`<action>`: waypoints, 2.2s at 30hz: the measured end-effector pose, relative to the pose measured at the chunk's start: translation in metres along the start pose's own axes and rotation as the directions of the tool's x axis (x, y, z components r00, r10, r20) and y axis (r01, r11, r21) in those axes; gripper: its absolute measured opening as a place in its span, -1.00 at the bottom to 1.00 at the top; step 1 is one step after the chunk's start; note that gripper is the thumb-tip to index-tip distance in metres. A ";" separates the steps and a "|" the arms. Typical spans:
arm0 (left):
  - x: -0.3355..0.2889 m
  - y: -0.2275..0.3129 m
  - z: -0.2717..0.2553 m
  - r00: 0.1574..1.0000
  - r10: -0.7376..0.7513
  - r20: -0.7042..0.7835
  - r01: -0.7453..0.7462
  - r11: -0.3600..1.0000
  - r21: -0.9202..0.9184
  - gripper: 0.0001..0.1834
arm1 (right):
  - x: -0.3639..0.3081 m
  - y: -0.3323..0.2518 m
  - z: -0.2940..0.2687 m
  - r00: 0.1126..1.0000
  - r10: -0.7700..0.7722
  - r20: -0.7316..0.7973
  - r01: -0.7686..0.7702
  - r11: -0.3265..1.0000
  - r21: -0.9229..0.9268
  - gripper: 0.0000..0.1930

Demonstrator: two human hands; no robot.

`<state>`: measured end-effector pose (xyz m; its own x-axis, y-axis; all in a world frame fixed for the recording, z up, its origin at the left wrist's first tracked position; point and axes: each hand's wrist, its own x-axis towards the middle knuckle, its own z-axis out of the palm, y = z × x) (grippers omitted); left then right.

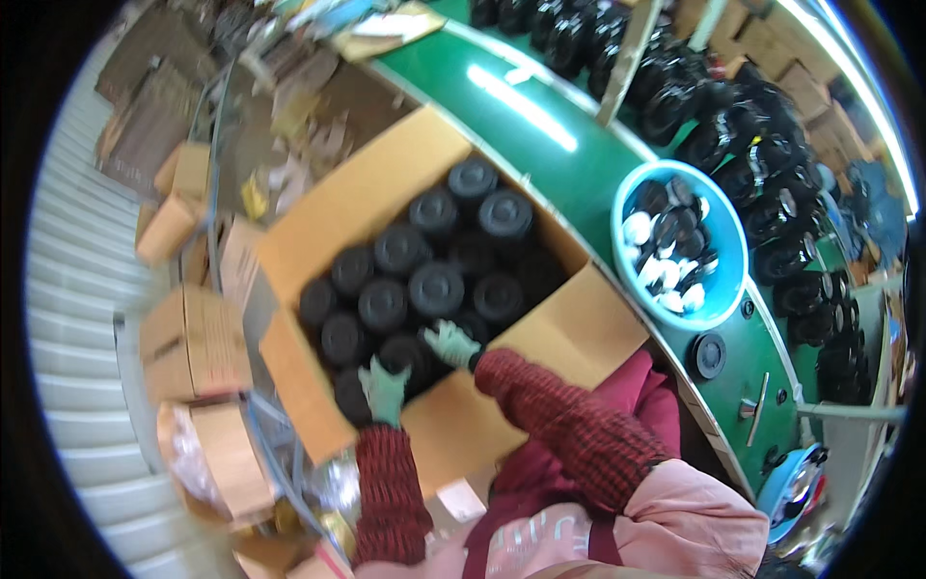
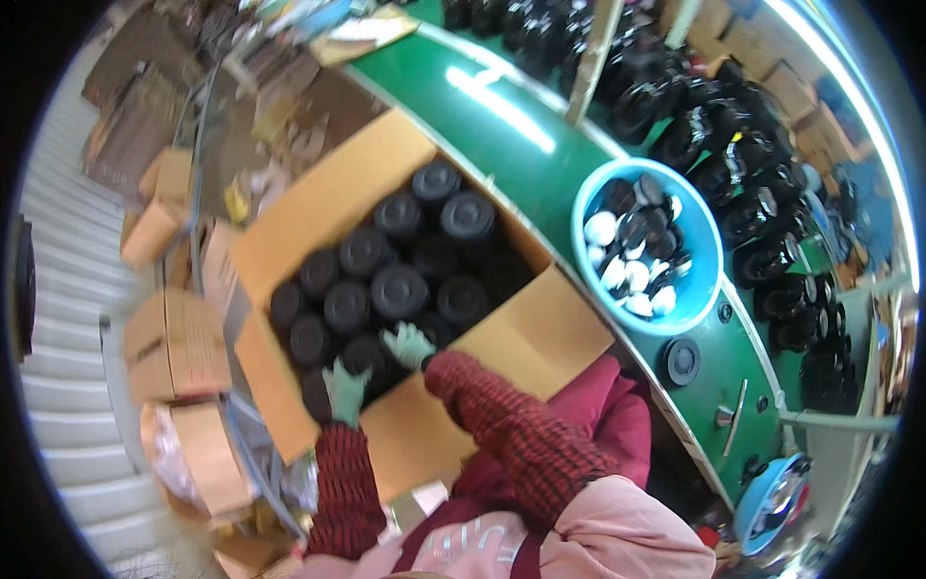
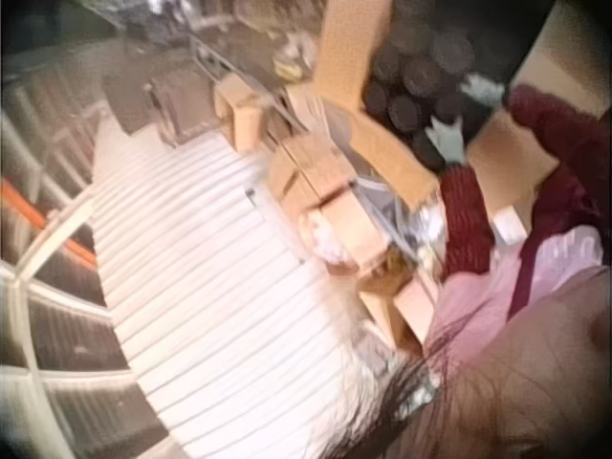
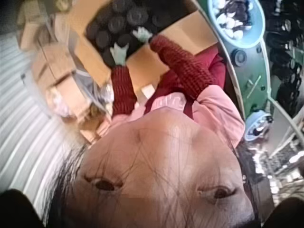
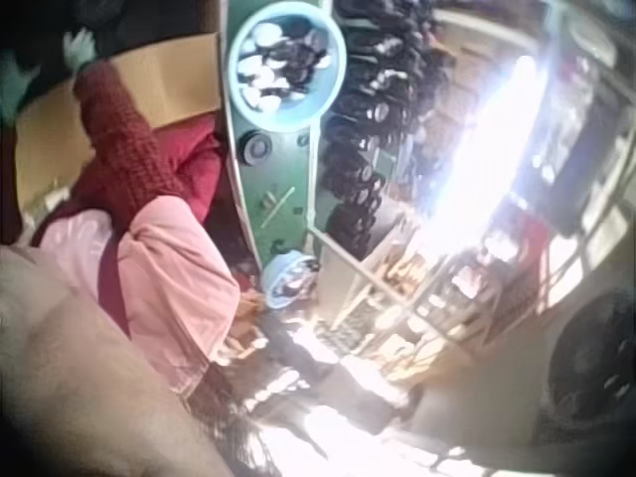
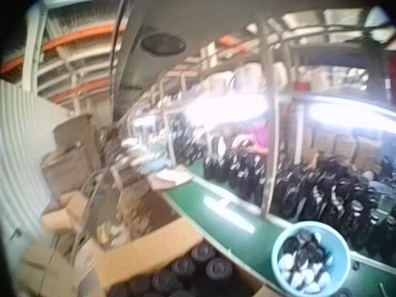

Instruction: The person assembles black kettles on a green workbench. They pick up kettle bodies, insert internal components, attach lids, and place finished units into a cardboard box. The process is repeated for multiple kettles.

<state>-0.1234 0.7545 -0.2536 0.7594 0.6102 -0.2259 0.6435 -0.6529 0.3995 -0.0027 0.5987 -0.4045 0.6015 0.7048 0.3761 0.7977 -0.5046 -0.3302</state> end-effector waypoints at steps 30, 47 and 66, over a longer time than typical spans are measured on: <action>-0.027 -0.051 -0.009 0.973 0.108 0.203 0.144 0.399 -0.905 -0.19 | 0.063 -0.030 -0.059 0.374 0.158 0.914 -0.486 0.873 0.048 -0.41; -0.074 0.120 0.030 0.467 0.738 0.488 0.381 0.330 -0.864 -0.49 | -0.120 -0.017 -0.346 0.294 0.929 0.223 0.017 -0.239 0.971 -0.59; -0.335 0.590 0.233 0.110 0.637 0.763 0.295 0.713 -0.637 -0.26 | -0.442 0.244 -0.489 -0.222 0.973 -0.058 0.122 0.086 0.989 -0.47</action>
<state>0.0246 0.0608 -0.1489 0.5666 -0.6912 -0.4486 0.6209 0.0003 0.7839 -0.0525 -0.0802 -0.2278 0.6457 -0.6761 -0.3549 0.0995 0.5354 -0.8387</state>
